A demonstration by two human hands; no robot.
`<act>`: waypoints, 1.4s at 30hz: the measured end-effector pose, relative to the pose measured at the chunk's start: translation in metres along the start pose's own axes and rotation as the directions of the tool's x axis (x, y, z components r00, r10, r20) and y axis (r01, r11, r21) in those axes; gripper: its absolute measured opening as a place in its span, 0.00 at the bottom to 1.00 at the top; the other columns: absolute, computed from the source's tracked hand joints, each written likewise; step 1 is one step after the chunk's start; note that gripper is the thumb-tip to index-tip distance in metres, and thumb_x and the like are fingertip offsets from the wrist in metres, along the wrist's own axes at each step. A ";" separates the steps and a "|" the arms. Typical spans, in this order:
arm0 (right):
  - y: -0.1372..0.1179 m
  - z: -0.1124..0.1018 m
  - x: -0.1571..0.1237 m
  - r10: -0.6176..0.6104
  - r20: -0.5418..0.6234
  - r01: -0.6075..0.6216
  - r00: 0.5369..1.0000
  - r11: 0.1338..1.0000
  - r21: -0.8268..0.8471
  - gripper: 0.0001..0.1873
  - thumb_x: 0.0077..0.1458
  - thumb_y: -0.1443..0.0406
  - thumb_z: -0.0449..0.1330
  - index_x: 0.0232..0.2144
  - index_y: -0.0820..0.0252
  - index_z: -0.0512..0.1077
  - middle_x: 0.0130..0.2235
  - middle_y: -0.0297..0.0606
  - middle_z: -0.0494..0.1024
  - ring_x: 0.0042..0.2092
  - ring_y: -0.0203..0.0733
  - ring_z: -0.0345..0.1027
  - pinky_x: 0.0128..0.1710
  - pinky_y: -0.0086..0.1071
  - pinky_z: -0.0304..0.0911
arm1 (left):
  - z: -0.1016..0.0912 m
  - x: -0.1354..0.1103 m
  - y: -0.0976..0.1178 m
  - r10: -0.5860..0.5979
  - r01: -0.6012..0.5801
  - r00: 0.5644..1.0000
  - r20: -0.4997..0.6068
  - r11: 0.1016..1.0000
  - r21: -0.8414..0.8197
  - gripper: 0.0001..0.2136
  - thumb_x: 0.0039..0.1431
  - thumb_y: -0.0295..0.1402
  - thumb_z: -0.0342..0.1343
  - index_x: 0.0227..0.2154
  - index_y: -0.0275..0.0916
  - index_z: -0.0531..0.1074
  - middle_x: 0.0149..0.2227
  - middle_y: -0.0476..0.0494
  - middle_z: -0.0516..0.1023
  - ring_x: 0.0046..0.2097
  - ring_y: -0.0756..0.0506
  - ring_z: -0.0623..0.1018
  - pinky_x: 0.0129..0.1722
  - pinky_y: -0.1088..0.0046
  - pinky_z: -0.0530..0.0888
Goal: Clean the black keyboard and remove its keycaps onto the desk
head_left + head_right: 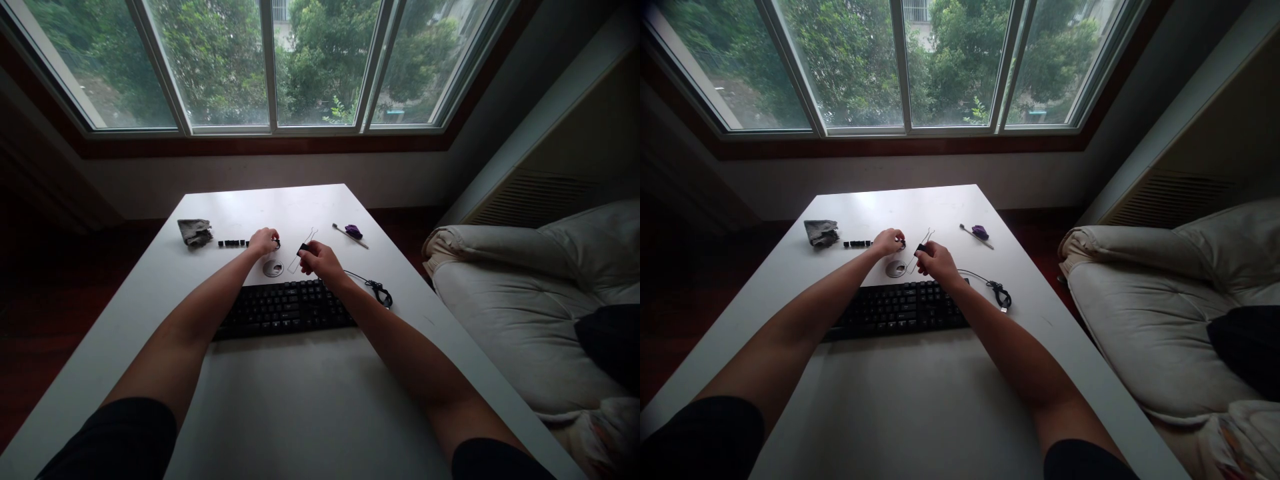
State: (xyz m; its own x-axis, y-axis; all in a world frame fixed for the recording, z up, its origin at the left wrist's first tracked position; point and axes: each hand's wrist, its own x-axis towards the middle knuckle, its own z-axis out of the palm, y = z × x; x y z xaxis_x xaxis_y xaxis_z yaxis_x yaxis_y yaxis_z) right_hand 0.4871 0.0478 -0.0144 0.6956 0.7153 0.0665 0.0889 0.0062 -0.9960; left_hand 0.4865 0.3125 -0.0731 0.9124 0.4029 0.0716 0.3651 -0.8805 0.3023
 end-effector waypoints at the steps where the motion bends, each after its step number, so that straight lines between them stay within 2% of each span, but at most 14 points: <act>1: 0.000 0.000 0.000 0.001 -0.001 -0.001 1.000 1.000 -0.001 0.09 0.56 0.61 0.61 0.33 0.60 0.66 0.24 0.34 0.75 0.23 0.35 0.70 0.20 0.26 0.64 | 0.000 0.000 0.000 0.002 -0.002 1.000 0.002 1.000 -0.003 0.15 0.52 0.35 0.59 0.43 0.45 0.78 0.47 0.43 0.78 0.47 0.42 0.75 0.43 0.69 0.72; 8: -0.002 0.000 -0.001 0.008 -0.006 -0.008 1.000 1.000 -0.002 0.08 0.56 0.62 0.61 0.32 0.60 0.66 0.24 0.33 0.74 0.23 0.34 0.70 0.20 0.25 0.64 | -0.003 -0.002 0.003 -0.008 0.008 1.000 0.028 1.000 -0.008 0.16 0.53 0.37 0.60 0.45 0.44 0.76 0.49 0.42 0.76 0.48 0.41 0.74 0.44 0.69 0.72; 12: 0.003 -0.003 0.002 -0.010 -0.009 0.010 1.000 1.000 0.006 0.08 0.57 0.62 0.61 0.32 0.60 0.66 0.25 0.34 0.75 0.23 0.35 0.70 0.20 0.26 0.64 | -0.008 -0.007 0.008 0.011 -0.011 1.000 0.010 0.999 -0.041 0.14 0.58 0.38 0.57 0.46 0.42 0.75 0.49 0.40 0.76 0.49 0.41 0.73 0.45 0.67 0.71; 16: 0.010 -0.007 0.007 -0.045 -0.006 0.045 0.999 0.998 -0.050 0.09 0.57 0.60 0.61 0.33 0.60 0.67 0.25 0.33 0.75 0.24 0.36 0.71 0.21 0.26 0.64 | -0.018 -0.023 0.015 0.081 -0.084 0.996 -0.046 0.993 -0.086 0.14 0.61 0.39 0.54 0.47 0.42 0.74 0.51 0.40 0.74 0.51 0.40 0.72 0.48 0.64 0.70; 20: 0.015 -0.010 0.011 -0.099 0.065 0.110 0.993 0.974 -0.200 0.10 0.55 0.59 0.62 0.35 0.59 0.71 0.27 0.34 0.76 0.26 0.36 0.72 0.23 0.27 0.65 | -0.034 -0.049 0.021 0.192 -0.199 0.978 -0.084 0.976 -0.088 0.13 0.62 0.39 0.53 0.46 0.42 0.75 0.51 0.40 0.74 0.51 0.39 0.72 0.48 0.61 0.70; 25: 0.019 -0.005 0.010 -0.147 0.185 0.206 0.972 0.912 -0.354 0.07 0.57 0.60 0.61 0.34 0.59 0.74 0.28 0.34 0.78 0.30 0.36 0.73 0.30 0.27 0.65 | -0.048 -0.086 0.021 0.320 -0.319 0.947 -0.016 0.938 -0.136 0.13 0.62 0.39 0.53 0.43 0.41 0.77 0.44 0.42 0.77 0.44 0.43 0.75 0.43 0.67 0.71; 27: 0.020 0.000 0.010 -0.177 0.207 0.245 0.962 0.894 -0.374 0.07 0.57 0.61 0.60 0.34 0.58 0.75 0.29 0.34 0.79 0.31 0.37 0.73 0.32 0.28 0.65 | -0.050 -0.100 0.019 0.351 -0.339 0.935 0.049 0.926 -0.169 0.13 0.62 0.40 0.52 0.42 0.41 0.77 0.42 0.43 0.78 0.41 0.44 0.76 0.39 0.70 0.71; 30: 0.023 0.006 0.009 -0.199 0.223 0.275 0.954 0.874 -0.401 0.06 0.58 0.62 0.60 0.35 0.58 0.75 0.29 0.34 0.79 0.32 0.37 0.73 0.34 0.29 0.64 | -0.050 -0.117 0.018 0.412 -0.377 0.895 0.171 0.903 -0.206 0.12 0.61 0.41 0.53 0.41 0.43 0.78 0.38 0.45 0.80 0.38 0.45 0.77 0.38 0.71 0.70; 32: 0.024 0.009 0.009 -0.186 0.240 0.273 0.953 0.868 -0.414 0.06 0.58 0.62 0.60 0.35 0.58 0.75 0.29 0.33 0.79 0.31 0.37 0.73 0.33 0.28 0.63 | -0.047 -0.125 0.018 0.454 -0.406 0.865 0.215 0.883 -0.235 0.12 0.61 0.40 0.54 0.40 0.43 0.79 0.38 0.46 0.80 0.38 0.45 0.77 0.39 0.71 0.70; 35: 0.023 0.010 0.007 -0.173 0.269 0.277 0.947 0.863 -0.421 0.06 0.59 0.63 0.59 0.35 0.58 0.74 0.29 0.33 0.79 0.31 0.36 0.72 0.33 0.28 0.62 | -0.043 -0.131 0.019 0.498 -0.439 0.842 0.206 0.856 -0.275 0.10 0.60 0.39 0.54 0.38 0.42 0.79 0.39 0.46 0.80 0.39 0.45 0.77 0.40 0.72 0.70; 42: 0.016 0.012 0.002 -0.264 0.288 0.378 0.921 0.784 -0.492 0.06 0.59 0.64 0.59 0.35 0.59 0.75 0.30 0.34 0.79 0.31 0.36 0.69 0.33 0.28 0.61 | -0.040 -0.133 0.023 0.490 -0.431 0.847 0.205 0.860 -0.273 0.09 0.60 0.37 0.54 0.35 0.42 0.79 0.39 0.45 0.79 0.39 0.45 0.76 0.39 0.72 0.69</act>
State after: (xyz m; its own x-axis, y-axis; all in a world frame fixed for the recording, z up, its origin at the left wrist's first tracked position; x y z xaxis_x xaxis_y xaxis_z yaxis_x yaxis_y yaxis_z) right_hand 0.4813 0.0579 -0.0309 0.4117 0.8581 0.3070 0.6836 -0.0681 -0.7267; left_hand 0.3658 0.2491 -0.0377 0.9899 -0.1413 0.0135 -0.1298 -0.8626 0.4890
